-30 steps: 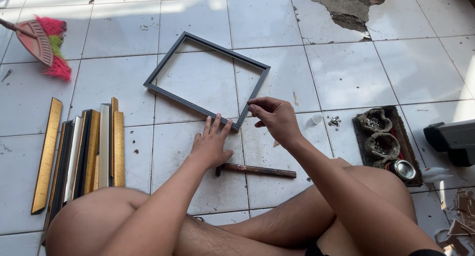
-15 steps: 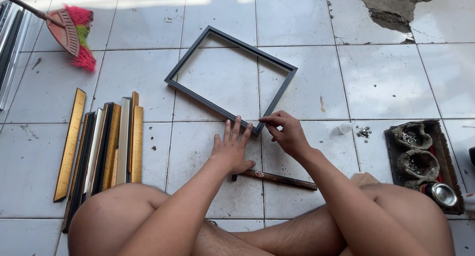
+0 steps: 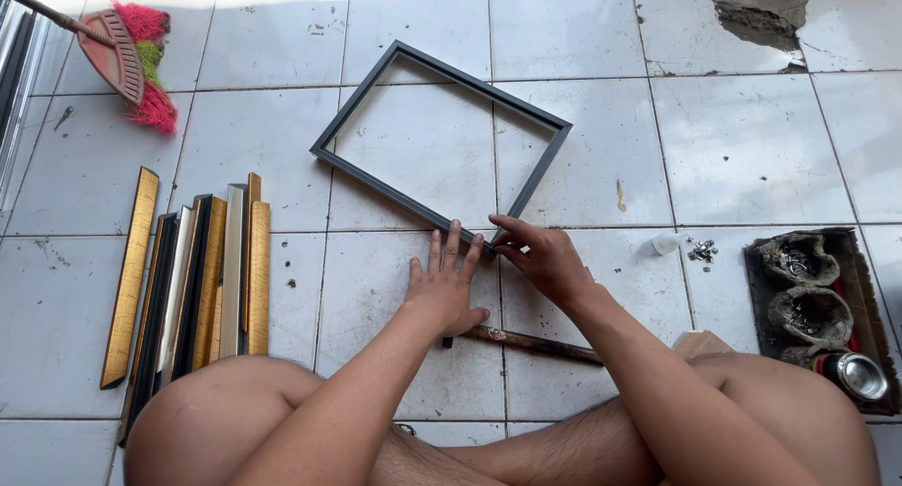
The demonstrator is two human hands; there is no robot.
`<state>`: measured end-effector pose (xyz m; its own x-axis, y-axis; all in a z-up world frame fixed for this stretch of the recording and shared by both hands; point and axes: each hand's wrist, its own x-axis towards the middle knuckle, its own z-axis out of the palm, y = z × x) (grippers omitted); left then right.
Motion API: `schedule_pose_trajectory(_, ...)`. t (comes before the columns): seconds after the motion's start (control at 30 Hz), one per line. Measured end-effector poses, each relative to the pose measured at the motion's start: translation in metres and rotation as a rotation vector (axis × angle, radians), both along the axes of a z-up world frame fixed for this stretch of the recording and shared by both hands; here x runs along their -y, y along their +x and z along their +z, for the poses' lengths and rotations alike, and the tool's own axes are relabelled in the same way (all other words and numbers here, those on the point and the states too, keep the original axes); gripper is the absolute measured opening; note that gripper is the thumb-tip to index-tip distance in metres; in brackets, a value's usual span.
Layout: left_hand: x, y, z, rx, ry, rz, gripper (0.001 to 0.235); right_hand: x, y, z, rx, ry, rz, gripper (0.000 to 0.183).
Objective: Assembling a picture frame by hammering small nails into the corner joints to secure them.
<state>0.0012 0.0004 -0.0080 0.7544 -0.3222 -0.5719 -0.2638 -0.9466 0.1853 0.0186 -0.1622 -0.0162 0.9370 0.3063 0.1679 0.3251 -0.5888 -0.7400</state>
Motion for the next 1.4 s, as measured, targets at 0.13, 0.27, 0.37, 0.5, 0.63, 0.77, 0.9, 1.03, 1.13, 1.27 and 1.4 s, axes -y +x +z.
schedule_pose_trajectory(0.13,0.000,0.000,0.000,0.004,0.005,-0.004,0.095,0.000,0.001,-0.003,-0.023,0.009,-0.012,0.044)
schedule_pose_trajectory(0.27,0.000,0.000,-0.001,0.009,0.001,0.000,0.095,0.000,0.002,-0.006,-0.029,0.010,-0.027,0.045)
schedule_pose_trajectory(0.37,0.000,0.000,-0.002,0.011,-0.004,-0.001,0.095,0.000,0.001,-0.002,-0.053,0.002,-0.033,0.046)
schedule_pose_trajectory(0.5,-0.001,0.000,-0.004,0.018,0.000,-0.005,0.096,-0.003,-0.001,0.006,-0.096,0.005,-0.043,0.047)
schedule_pose_trajectory(0.63,-0.003,0.000,-0.008,0.030,0.001,-0.008,0.097,-0.001,-0.002,0.010,-0.103,0.028,-0.090,0.046)
schedule_pose_trajectory(0.77,-0.003,-0.001,-0.005,0.045,-0.013,-0.009,0.095,0.001,-0.011,0.032,-0.223,0.032,-0.166,0.020)
schedule_pose_trajectory(0.9,-0.003,-0.002,-0.001,0.063,-0.028,0.000,0.090,-0.006,-0.039,0.062,-0.401,-0.377,0.042,0.021)
schedule_pose_trajectory(1.03,-0.007,-0.003,-0.007,0.122,-0.055,0.029,0.088,-0.015,-0.071,0.037,-0.291,-0.647,0.284,0.038)
schedule_pose_trajectory(1.13,-0.011,-0.004,-0.003,0.155,-0.079,0.076,0.084,-0.020,-0.081,0.022,-0.262,-0.643,0.204,0.035)
schedule_pose_trajectory(1.27,-0.016,-0.011,0.007,0.189,-0.172,0.195,0.072,-0.022,-0.075,0.034,-0.362,-0.670,0.148,0.027)
schedule_pose_trajectory(1.4,-0.018,-0.008,0.007,0.253,-0.339,0.372,0.069,-0.014,-0.062,0.075,-0.401,-0.661,0.036,0.029)
